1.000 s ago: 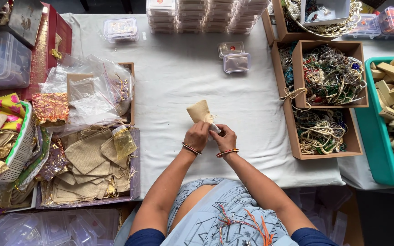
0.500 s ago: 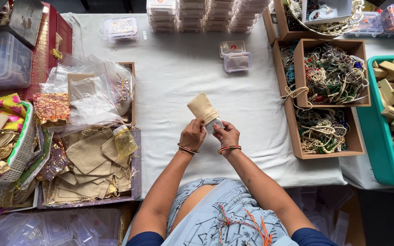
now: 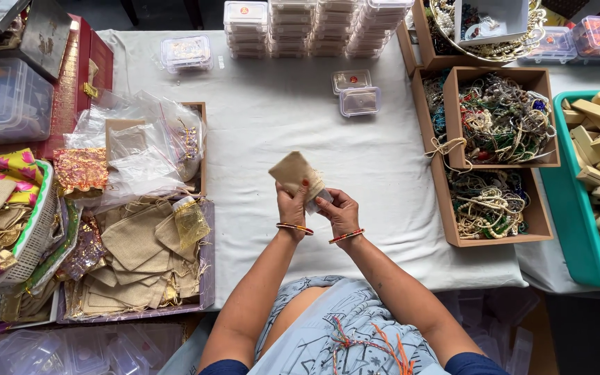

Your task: The person places a small plastic container into a beige drawstring pouch, folds the pouch closed, and places it into a larger plastic container. They then pick up a beaded necklace, straighten it on the table, and place it into another pouch.

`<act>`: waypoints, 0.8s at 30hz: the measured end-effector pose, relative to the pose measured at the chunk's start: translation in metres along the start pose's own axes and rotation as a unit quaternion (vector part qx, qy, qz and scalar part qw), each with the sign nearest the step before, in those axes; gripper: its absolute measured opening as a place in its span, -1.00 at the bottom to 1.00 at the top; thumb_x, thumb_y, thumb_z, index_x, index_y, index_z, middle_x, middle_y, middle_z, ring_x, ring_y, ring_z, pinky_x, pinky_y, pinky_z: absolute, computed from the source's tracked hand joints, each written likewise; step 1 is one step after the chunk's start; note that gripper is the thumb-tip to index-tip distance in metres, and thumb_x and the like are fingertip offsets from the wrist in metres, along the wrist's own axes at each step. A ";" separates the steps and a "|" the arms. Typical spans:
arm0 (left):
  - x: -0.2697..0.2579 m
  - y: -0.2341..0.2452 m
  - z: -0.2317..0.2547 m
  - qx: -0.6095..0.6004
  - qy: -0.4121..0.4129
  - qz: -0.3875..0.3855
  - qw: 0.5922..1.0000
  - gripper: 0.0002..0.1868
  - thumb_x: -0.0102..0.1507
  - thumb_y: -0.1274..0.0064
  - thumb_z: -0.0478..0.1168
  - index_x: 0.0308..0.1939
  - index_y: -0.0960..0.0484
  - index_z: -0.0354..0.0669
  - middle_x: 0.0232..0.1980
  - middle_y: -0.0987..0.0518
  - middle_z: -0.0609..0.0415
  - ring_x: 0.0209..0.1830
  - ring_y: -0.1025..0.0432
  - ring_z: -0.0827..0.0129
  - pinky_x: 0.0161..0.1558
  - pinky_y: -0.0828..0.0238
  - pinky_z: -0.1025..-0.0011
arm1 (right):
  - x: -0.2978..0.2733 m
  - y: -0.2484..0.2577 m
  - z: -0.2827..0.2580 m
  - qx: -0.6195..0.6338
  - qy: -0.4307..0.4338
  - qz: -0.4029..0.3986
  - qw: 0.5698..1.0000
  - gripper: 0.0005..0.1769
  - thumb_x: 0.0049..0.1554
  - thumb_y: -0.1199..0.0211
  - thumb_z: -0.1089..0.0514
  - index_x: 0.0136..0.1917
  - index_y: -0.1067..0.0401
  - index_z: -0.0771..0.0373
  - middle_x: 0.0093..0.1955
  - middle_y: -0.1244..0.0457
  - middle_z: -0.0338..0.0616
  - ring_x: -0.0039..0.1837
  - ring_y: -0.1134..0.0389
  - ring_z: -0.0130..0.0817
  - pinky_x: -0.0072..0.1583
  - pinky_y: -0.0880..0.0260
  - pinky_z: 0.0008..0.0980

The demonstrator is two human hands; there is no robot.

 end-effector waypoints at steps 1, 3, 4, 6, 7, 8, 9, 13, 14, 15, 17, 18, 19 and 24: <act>0.000 0.002 -0.005 0.000 -0.001 0.000 1.000 -0.19 0.16 -0.34 0.01 0.35 -0.21 -0.06 0.19 -0.47 0.06 0.18 -0.42 0.36 0.19 -0.44 0.30 | 0.000 -0.002 -0.002 0.000 0.000 -0.001 1.000 -0.66 0.07 -0.41 0.29 0.12 -0.48 0.36 0.01 -0.43 -0.11 0.02 -0.48 -0.38 0.11 -0.58 -0.30; 0.000 0.005 -0.013 0.065 -0.011 0.006 0.998 -0.22 0.17 -0.33 0.05 0.31 -0.29 -0.15 0.17 -0.50 0.05 0.14 -0.43 0.38 0.18 -0.42 0.29 | -0.001 -0.006 -0.010 -0.052 0.056 0.001 0.997 -0.66 0.08 -0.42 0.30 0.13 -0.48 0.40 0.00 -0.42 -0.06 0.01 -0.47 -0.36 0.10 -0.56 -0.27; 0.003 0.007 -0.017 0.065 -0.012 0.005 0.998 -0.22 0.17 -0.33 0.05 0.31 -0.29 -0.15 0.17 -0.50 0.05 0.14 -0.43 0.38 0.18 -0.42 0.29 | -0.001 -0.011 -0.013 -0.052 0.058 0.001 0.997 -0.66 0.08 -0.42 0.30 0.13 -0.48 0.40 0.00 -0.42 -0.06 0.01 -0.47 -0.36 0.10 -0.56 -0.27; 0.004 0.013 -0.027 0.056 0.016 0.009 0.998 -0.27 0.24 -0.28 0.12 0.27 -0.39 -0.28 0.14 -0.53 0.03 0.12 -0.43 0.38 0.18 -0.40 0.31 | -0.006 -0.016 -0.021 -0.042 0.099 0.026 0.994 -0.58 0.05 -0.44 0.32 0.13 -0.34 0.30 -0.04 -0.40 -0.06 -0.01 -0.46 -0.36 0.06 -0.54 -0.29; 0.005 0.009 -0.020 0.055 0.014 0.007 0.998 -0.27 0.24 -0.28 0.12 0.27 -0.39 -0.28 0.14 -0.53 0.03 0.12 -0.43 0.38 0.18 -0.40 0.31 | -0.004 -0.016 -0.021 -0.042 0.101 0.025 0.994 -0.58 0.05 -0.44 0.32 0.13 -0.34 0.30 -0.04 -0.40 -0.06 -0.01 -0.46 -0.36 0.06 -0.54 -0.29; 0.006 0.005 -0.011 0.026 0.007 -0.001 1.000 -0.29 0.25 -0.25 0.14 0.27 -0.40 -0.26 0.13 -0.54 0.04 0.11 -0.44 0.39 0.17 -0.41 0.33 | -0.002 -0.018 -0.020 -0.014 0.076 0.005 0.997 -0.61 0.06 -0.44 0.31 0.12 -0.36 0.32 -0.01 -0.39 -0.09 0.01 -0.46 -0.37 0.10 -0.56 -0.30; 0.006 0.000 -0.004 -0.004 0.001 -0.010 1.000 -0.30 0.26 -0.22 0.16 0.26 -0.41 -0.24 0.12 -0.54 0.05 0.11 -0.45 0.39 0.15 -0.41 0.34 | 0.000 -0.018 -0.019 0.014 0.050 -0.014 0.999 -0.63 0.07 -0.43 0.30 0.11 -0.38 0.34 0.02 -0.38 -0.11 0.03 -0.46 -0.38 0.14 -0.58 -0.30; 0.005 -0.007 0.031 -0.051 -0.032 -0.020 0.998 -0.38 0.25 -0.20 0.11 0.23 -0.38 -0.13 0.09 -0.54 0.09 0.08 -0.46 0.39 0.12 -0.46 0.32 | -0.005 -0.019 -0.027 -0.038 0.062 -0.058 0.996 -0.61 0.05 -0.46 0.35 0.13 -0.41 0.34 0.02 -0.37 -0.10 0.04 -0.43 -0.40 0.15 -0.55 -0.31; 0.007 -0.006 0.028 -0.044 -0.026 -0.022 0.998 -0.45 0.26 -0.20 0.04 0.20 -0.41 -0.15 0.08 -0.55 0.10 0.08 -0.47 0.39 0.12 -0.46 0.32 | -0.006 -0.019 -0.028 -0.025 0.050 -0.049 0.997 -0.62 0.04 -0.45 0.35 0.11 -0.42 0.33 0.01 -0.37 -0.10 0.03 -0.44 -0.39 0.15 -0.55 -0.30; 0.007 -0.003 0.025 -0.038 -0.020 -0.022 0.999 -0.51 0.28 -0.19 -0.03 0.17 -0.43 -0.17 0.07 -0.56 0.10 0.07 -0.47 0.40 0.12 -0.47 0.32 | -0.008 -0.020 -0.028 -0.012 0.035 -0.042 0.998 -0.64 0.03 -0.45 0.35 0.09 -0.42 0.32 0.00 -0.38 -0.10 0.03 -0.45 -0.39 0.15 -0.55 -0.29; 0.020 0.015 0.022 -0.035 -0.041 0.001 0.999 -0.56 0.29 -0.19 -0.09 0.16 -0.47 -0.20 0.07 -0.58 0.11 0.06 -0.47 0.42 0.12 -0.47 0.34 | -0.010 -0.021 -0.035 0.003 -0.001 -0.045 0.999 -0.64 0.02 -0.44 0.36 0.07 -0.42 0.30 -0.01 -0.38 -0.10 0.03 -0.45 -0.38 0.15 -0.55 -0.29; 0.026 0.027 0.022 -0.032 -0.060 0.023 0.997 -0.61 0.30 -0.19 -0.16 0.14 -0.52 -0.24 0.07 -0.59 0.12 0.04 -0.48 0.43 0.11 -0.46 0.36 | -0.010 -0.023 -0.036 0.018 -0.037 -0.046 0.998 -0.65 0.01 -0.43 0.36 0.06 -0.42 0.28 -0.02 -0.38 -0.11 0.03 -0.46 -0.36 0.14 -0.54 -0.29; 0.027 0.039 0.039 -0.033 -0.062 0.034 0.997 -0.61 0.30 -0.19 -0.16 0.14 -0.52 -0.24 0.07 -0.59 0.12 0.04 -0.48 0.43 0.11 -0.46 0.36 | -0.010 -0.015 -0.034 0.016 -0.047 -0.050 0.998 -0.65 0.01 -0.43 0.36 0.06 -0.42 0.28 -0.02 -0.38 -0.11 0.03 -0.46 -0.36 0.14 -0.54 -0.29; -0.013 0.121 0.162 0.303 -0.182 0.034 0.935 -0.63 0.31 -0.22 -0.17 0.14 -0.55 -0.23 0.03 -0.67 0.08 -0.05 -0.55 0.45 -0.02 -0.52 0.42 | -0.007 0.034 -0.025 -0.049 -0.067 -0.032 0.996 -0.74 0.01 -0.33 0.38 -0.01 -0.41 0.25 -0.07 -0.35 -0.17 -0.05 -0.43 -0.37 0.03 -0.48 -0.32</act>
Point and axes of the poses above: each hand's wrist, its own x-axis towards the middle knuckle, its own y-axis out of the back of the hand, z = x × y, the point moved 4 cm from there along x, towards the middle knuckle
